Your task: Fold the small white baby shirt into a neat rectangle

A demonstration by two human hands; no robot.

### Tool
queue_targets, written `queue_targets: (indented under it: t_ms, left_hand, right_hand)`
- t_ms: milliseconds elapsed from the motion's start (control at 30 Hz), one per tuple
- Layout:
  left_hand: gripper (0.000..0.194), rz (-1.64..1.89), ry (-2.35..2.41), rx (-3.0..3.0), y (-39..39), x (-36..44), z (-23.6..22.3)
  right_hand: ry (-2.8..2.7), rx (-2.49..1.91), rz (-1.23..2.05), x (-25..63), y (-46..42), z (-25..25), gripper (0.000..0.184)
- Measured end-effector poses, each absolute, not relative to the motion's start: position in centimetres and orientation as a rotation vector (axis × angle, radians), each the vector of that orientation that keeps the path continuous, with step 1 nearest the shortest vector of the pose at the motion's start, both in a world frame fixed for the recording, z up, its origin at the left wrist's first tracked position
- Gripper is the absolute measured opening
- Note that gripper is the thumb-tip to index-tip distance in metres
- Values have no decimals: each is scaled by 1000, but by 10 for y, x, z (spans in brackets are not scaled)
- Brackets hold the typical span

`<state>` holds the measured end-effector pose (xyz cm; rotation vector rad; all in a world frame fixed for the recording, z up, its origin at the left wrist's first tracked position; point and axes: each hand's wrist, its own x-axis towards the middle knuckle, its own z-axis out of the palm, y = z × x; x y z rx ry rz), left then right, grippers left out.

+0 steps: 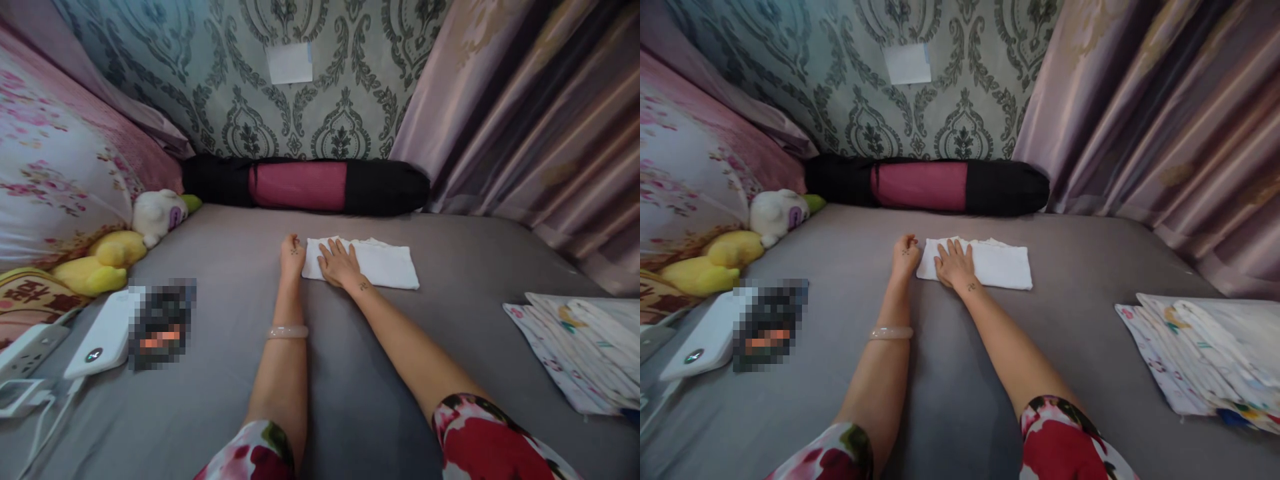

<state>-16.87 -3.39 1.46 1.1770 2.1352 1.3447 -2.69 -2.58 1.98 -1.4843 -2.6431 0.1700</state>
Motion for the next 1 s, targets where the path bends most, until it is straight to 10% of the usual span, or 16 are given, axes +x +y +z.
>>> queue_targets:
  t_ms: [1000]
  left_hand:
    - [36,1301,2162,1230,-33,-159,14]
  right_hand:
    - [-2335,-1823,198,62,-27,22,62]
